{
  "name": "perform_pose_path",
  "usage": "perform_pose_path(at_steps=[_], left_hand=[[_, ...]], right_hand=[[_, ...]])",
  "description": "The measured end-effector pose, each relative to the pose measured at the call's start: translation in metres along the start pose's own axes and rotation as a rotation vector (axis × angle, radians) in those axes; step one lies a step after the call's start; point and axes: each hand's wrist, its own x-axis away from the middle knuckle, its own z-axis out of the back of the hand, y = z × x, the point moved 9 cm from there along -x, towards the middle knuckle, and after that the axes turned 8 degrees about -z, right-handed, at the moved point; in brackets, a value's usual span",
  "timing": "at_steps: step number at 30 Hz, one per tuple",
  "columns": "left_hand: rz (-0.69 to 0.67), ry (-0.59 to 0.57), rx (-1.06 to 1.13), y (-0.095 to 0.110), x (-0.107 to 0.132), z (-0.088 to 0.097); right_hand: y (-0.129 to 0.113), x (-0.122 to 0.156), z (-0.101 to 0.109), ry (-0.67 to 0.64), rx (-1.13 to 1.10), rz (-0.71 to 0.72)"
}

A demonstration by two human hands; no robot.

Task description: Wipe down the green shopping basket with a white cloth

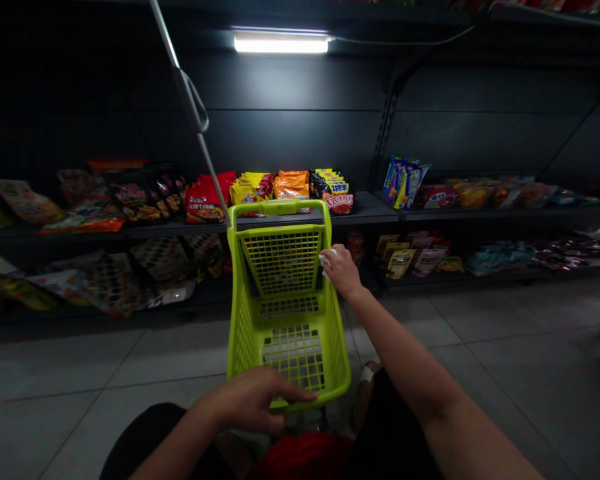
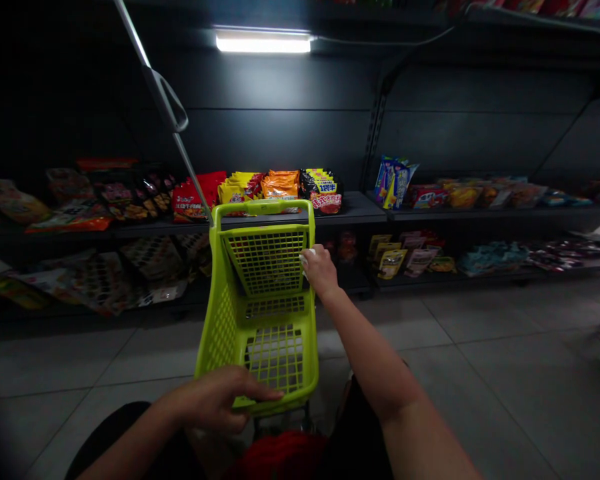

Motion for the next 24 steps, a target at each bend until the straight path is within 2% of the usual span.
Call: perform_pose_path(at_steps=[3,9,11,12,13,15,18,21,24], left_hand=[[-0.033,0.047,-0.081,0.0,-0.003,0.007],[-0.122,0.1,-0.113,0.005,-0.01,0.013],[-0.122,0.111,-0.159,0.007,-0.01,0.014],[-0.12,0.112,-0.185,0.007,-0.01,0.015],[-0.118,0.115,-0.207,0.008,-0.01,0.015],[-0.114,0.14,-0.245,0.008,-0.009,0.017],[-0.083,0.251,-0.308,0.003,-0.006,0.025],[-0.02,0.439,-0.384,-0.013,0.003,0.042],[0.039,0.717,-0.467,-0.037,0.021,0.076]], right_hand=[[-0.003,0.053,0.009,-0.058,-0.109,0.026],[-0.039,0.2,0.046,-0.24,-0.19,0.084],[-0.051,0.231,0.055,-0.312,-0.167,0.128],[-0.053,0.239,0.057,-0.34,-0.168,0.149],[-0.053,0.24,0.058,-0.361,-0.178,0.169],[-0.043,0.222,0.056,-0.367,-0.206,0.187],[-0.016,0.164,0.042,-0.305,-0.219,0.18],[0.006,0.107,0.026,-0.196,-0.226,0.113],[0.012,0.086,0.02,-0.079,-0.221,0.003]])
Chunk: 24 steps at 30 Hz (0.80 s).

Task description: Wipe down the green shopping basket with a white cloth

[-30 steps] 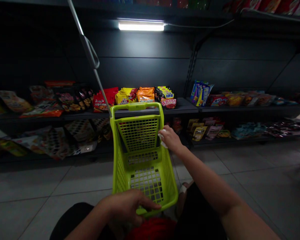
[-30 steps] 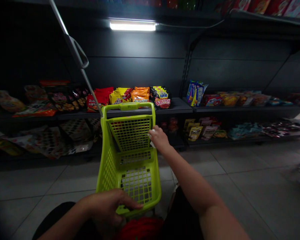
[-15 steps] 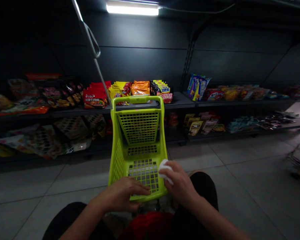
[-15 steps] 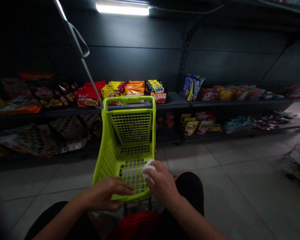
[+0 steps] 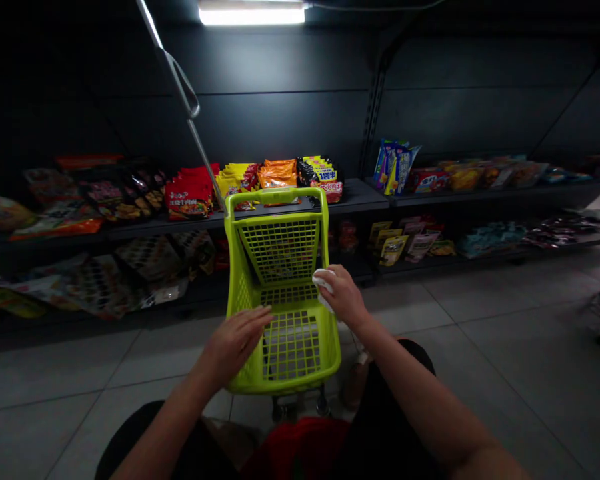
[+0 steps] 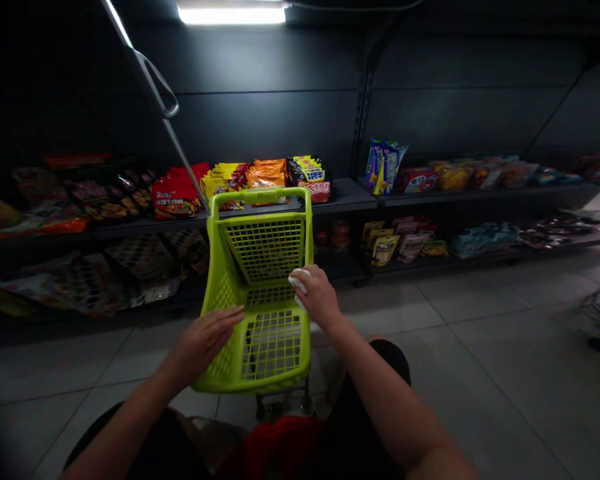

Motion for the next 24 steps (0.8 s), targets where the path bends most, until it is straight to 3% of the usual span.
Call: perform_pose_path(at_steps=[3,6,9,12,16,21,24], left_hand=[[0.175,0.258,-0.073,-0.055,-0.003,0.027],[0.354,0.346,-0.076,-0.103,-0.011,0.038],[0.374,0.345,-0.106,-0.123,-0.031,0.041],[0.353,0.326,-0.138,-0.131,-0.051,0.041],[0.451,0.342,-0.155,-0.149,-0.066,0.041],[0.528,0.277,-0.157,-0.151,-0.075,0.031],[0.584,0.199,-0.097,-0.144,-0.074,0.02]], right_hand=[[-0.01,0.018,-0.004,-0.012,0.0,-0.001],[-0.021,0.046,-0.003,-0.104,-0.003,0.067],[-0.024,0.057,0.005,-0.173,0.017,0.083],[-0.03,0.045,0.007,-0.293,0.089,0.089],[-0.053,-0.007,0.004,-0.332,0.081,0.128],[-0.076,-0.118,-0.01,-0.103,0.004,0.176],[-0.096,-0.177,-0.034,0.005,0.008,0.207]])
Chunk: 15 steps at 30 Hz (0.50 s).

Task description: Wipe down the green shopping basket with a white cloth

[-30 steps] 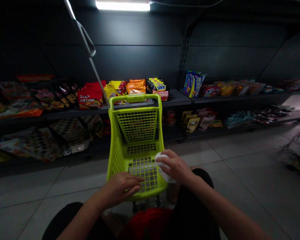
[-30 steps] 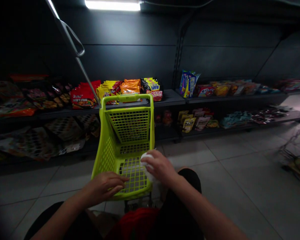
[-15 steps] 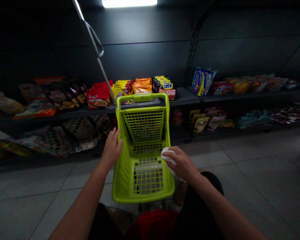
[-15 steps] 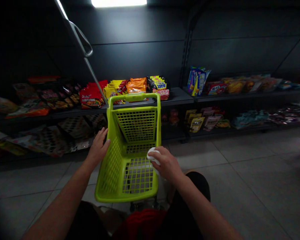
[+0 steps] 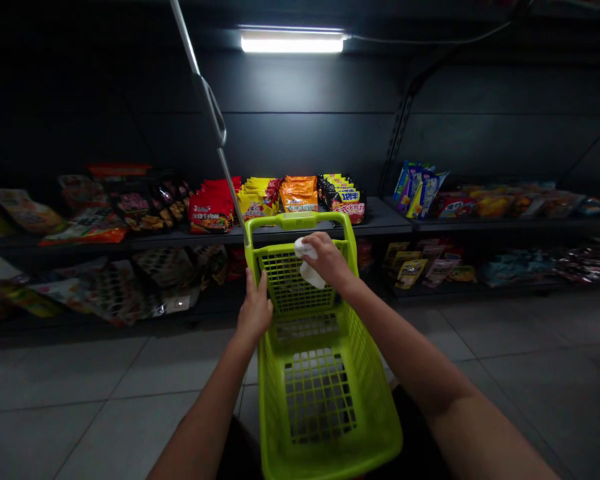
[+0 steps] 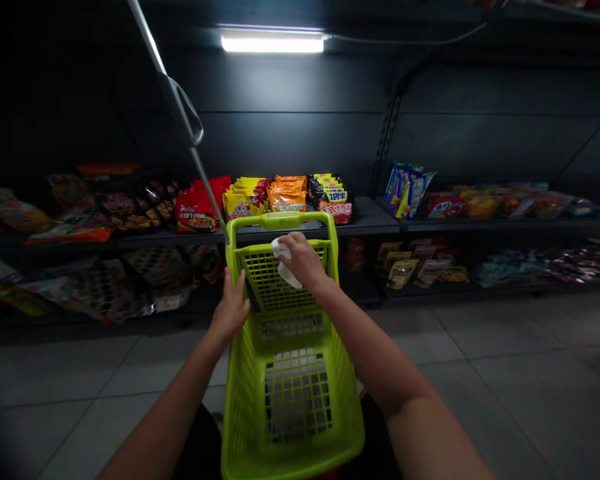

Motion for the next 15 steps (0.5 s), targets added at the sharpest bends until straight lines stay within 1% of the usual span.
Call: perform_pose_path(at_steps=[2,4,6,7,8,9,11,13,15], left_hand=[[0.021,-0.026,0.003,0.003,0.005,-0.001],[0.031,-0.042,0.017,0.003,0.007,-0.002],[0.035,-0.042,0.039,-0.001,0.008,-0.001],[0.035,-0.034,0.048,-0.003,0.008,0.001],[0.029,-0.022,0.057,-0.006,0.009,0.002],[0.017,-0.007,0.067,-0.008,0.009,0.004],[-0.01,0.02,0.085,-0.012,0.01,0.009],[-0.018,0.027,0.07,-0.016,0.012,0.014],[0.009,-0.007,0.008,-0.022,0.013,0.016]], right_hand=[[-0.014,-0.028,-0.03,-0.019,0.039,0.028],[-0.033,-0.044,-0.069,-0.092,0.134,0.098],[-0.049,-0.048,-0.102,-0.141,0.259,0.184],[-0.052,-0.048,-0.112,-0.148,0.309,0.215],[-0.052,-0.047,-0.118,-0.148,0.346,0.23],[-0.048,-0.046,-0.12,-0.148,0.37,0.227],[-0.028,-0.045,-0.109,-0.166,0.402,0.176],[0.001,-0.043,-0.086,-0.214,0.452,0.092],[0.033,-0.038,-0.054,-0.26,0.538,-0.01]])
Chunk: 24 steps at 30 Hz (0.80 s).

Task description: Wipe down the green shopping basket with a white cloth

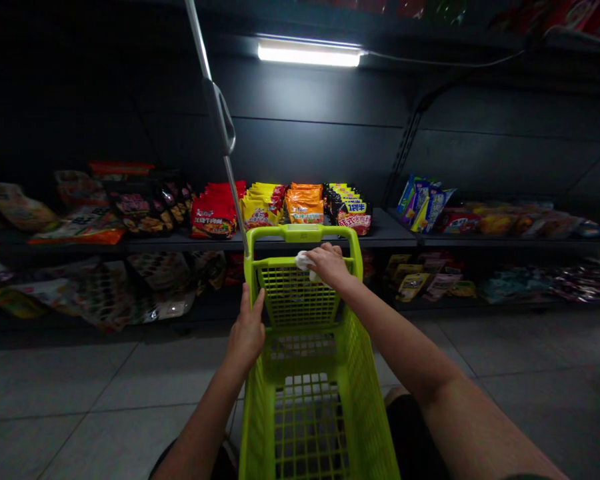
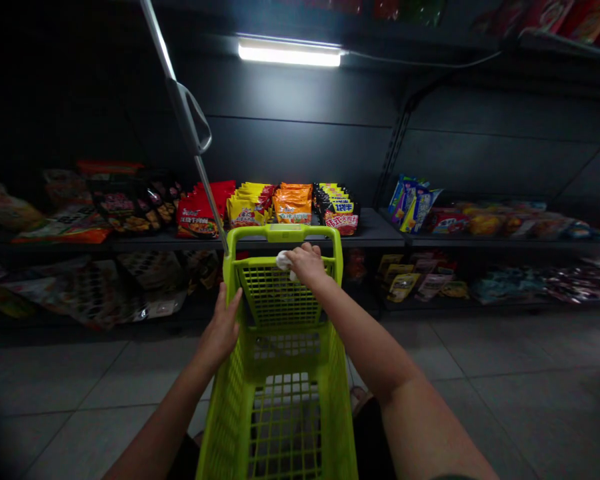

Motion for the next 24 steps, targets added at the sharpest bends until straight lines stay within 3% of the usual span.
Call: perform_pose_path(at_steps=[3,6,9,14,16,17,20,24], left_hand=[[0.033,-0.08,-0.091,-0.004,0.003,0.002],[0.016,-0.103,-0.076,0.002,0.008,0.004],[-0.004,-0.095,-0.024,0.012,0.014,0.004],[-0.004,-0.077,0.046,0.018,0.023,0.002],[-0.019,-0.054,0.082,0.016,0.025,0.003],[-0.025,-0.036,0.098,0.013,0.026,0.005],[-0.035,-0.002,0.131,0.006,0.029,0.011],[0.001,-0.047,0.127,0.002,0.031,0.011]], right_hand=[[0.055,0.018,0.018,-0.082,0.131,-0.139],[0.07,0.025,0.026,-0.15,0.192,-0.201],[0.025,0.014,0.018,-0.161,0.13,-0.139],[-0.11,-0.013,-0.005,-0.05,-0.042,0.107],[-0.138,-0.014,-0.011,-0.018,-0.07,0.188],[-0.141,-0.012,-0.012,-0.009,-0.08,0.206],[-0.109,0.003,-0.008,-0.024,-0.103,0.218],[-0.024,0.02,0.007,-0.131,-0.051,0.064]])
